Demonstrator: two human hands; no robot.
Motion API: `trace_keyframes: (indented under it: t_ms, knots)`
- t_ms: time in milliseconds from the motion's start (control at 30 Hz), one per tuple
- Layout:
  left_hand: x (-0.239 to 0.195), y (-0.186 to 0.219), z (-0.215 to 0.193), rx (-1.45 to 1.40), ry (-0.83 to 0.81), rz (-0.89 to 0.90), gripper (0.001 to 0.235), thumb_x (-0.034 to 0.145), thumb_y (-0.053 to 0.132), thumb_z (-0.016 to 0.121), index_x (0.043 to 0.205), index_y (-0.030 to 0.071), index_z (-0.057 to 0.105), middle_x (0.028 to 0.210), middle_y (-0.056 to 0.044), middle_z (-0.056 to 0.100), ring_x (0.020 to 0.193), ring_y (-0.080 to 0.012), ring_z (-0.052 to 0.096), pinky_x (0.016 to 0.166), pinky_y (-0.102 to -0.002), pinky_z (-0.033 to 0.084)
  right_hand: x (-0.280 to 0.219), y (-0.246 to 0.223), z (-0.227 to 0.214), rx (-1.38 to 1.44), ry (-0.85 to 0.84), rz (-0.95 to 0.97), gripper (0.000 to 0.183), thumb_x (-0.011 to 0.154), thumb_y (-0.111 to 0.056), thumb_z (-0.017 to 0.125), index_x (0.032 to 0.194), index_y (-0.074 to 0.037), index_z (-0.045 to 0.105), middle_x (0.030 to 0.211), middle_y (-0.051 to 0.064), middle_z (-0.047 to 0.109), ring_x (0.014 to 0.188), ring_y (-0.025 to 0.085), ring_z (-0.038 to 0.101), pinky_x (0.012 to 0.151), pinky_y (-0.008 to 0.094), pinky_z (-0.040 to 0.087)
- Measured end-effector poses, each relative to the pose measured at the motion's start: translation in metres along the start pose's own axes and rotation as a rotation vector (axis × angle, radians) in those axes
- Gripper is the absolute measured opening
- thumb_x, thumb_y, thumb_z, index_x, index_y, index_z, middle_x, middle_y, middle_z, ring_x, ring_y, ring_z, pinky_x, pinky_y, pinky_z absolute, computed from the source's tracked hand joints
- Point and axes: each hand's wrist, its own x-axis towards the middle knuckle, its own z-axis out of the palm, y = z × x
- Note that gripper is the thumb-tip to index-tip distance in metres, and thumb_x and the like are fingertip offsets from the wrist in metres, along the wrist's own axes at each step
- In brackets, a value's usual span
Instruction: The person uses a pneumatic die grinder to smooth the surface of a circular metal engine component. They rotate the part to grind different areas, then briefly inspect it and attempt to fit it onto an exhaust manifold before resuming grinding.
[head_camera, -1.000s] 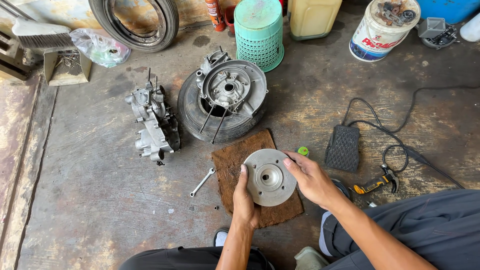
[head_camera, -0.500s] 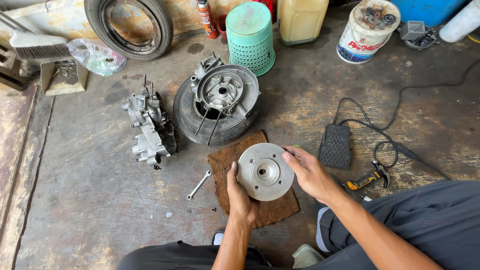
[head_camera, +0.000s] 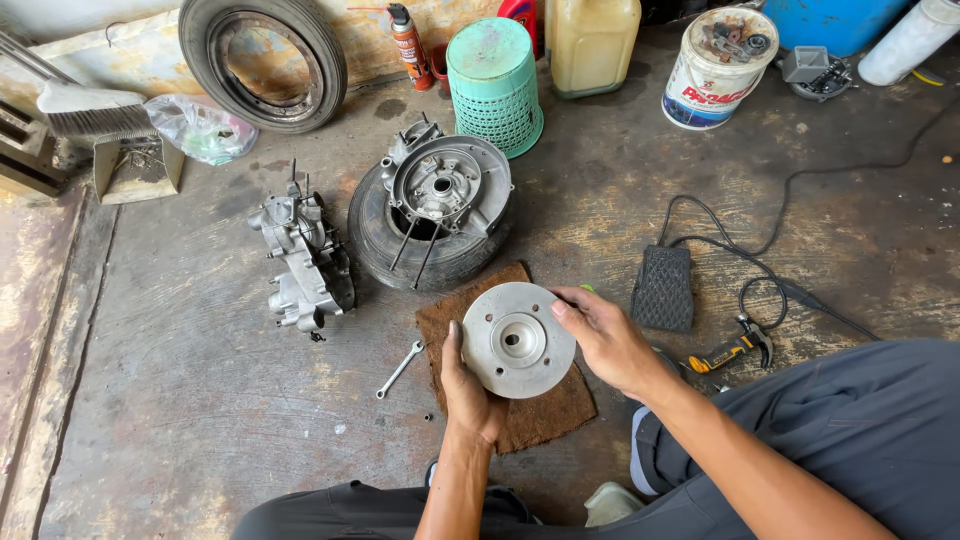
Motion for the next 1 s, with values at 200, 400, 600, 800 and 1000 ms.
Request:
trace_keyframes:
  t_ms: [200,400,600,800,1000]
  knots:
    - [-0.007,0.005,0.0,-0.011,-0.01,0.001,0.072,0.088,0.067,0.055,0.118,0.001,0.058,0.112,-0.02,0.055,0.107,-0.0381,0.059,0.094,-0.053,0.052,-0.002,-0.002,0.005,0.017,0.0,-0.001,0.053,0.106,-0.029,0.048,0.145,0.007,0.05,0.142,0.034,0.055,0.14,0.047,0.046,0.118,0.061,0.031]
    - [-0.006,0.003,0.003,-0.003,0.014,-0.03,0.079,0.088,0.067,0.055,0.13,0.001,0.057,0.131,-0.027,0.056,0.124,-0.044,0.056,0.107,-0.06,0.043,-0.002,-0.004,0.006,0.006,0.035,0.002,0.051,0.105,-0.03,0.052,0.142,0.003,0.056,0.13,0.032,0.065,0.131,0.045,0.057,0.115,0.058,0.036]
    - [-0.029,0.007,0.037,0.015,-0.075,-0.022,0.067,0.099,0.049,0.034,0.141,0.002,0.056,0.134,-0.019,0.063,0.116,-0.0288,0.058,0.099,-0.043,0.043,0.003,0.01,-0.017,-0.002,0.209,0.008,0.044,0.095,-0.024,0.058,0.129,0.001,0.07,0.112,0.01,0.078,0.093,0.015,0.067,0.079,0.026,0.052]
    - [-0.047,-0.004,0.099,0.12,-0.226,-0.133,0.072,0.098,0.052,0.03,0.145,0.002,0.054,0.139,-0.023,0.062,0.117,-0.033,0.06,0.093,-0.045,0.046,-0.037,-0.047,-0.061,-0.001,0.425,0.086,0.041,0.094,-0.02,0.058,0.129,-0.003,0.072,0.119,0.011,0.079,0.101,0.017,0.071,0.084,0.026,0.056]
    - [-0.059,-0.028,0.123,0.17,-0.297,-0.249,0.073,0.096,0.055,0.031,0.144,0.005,0.055,0.139,-0.023,0.062,0.119,-0.0327,0.06,0.093,-0.044,0.046,-0.068,-0.05,-0.089,0.005,0.552,0.055,0.039,0.094,-0.016,0.058,0.125,0.001,0.074,0.115,0.01,0.08,0.097,0.016,0.07,0.083,0.026,0.054]
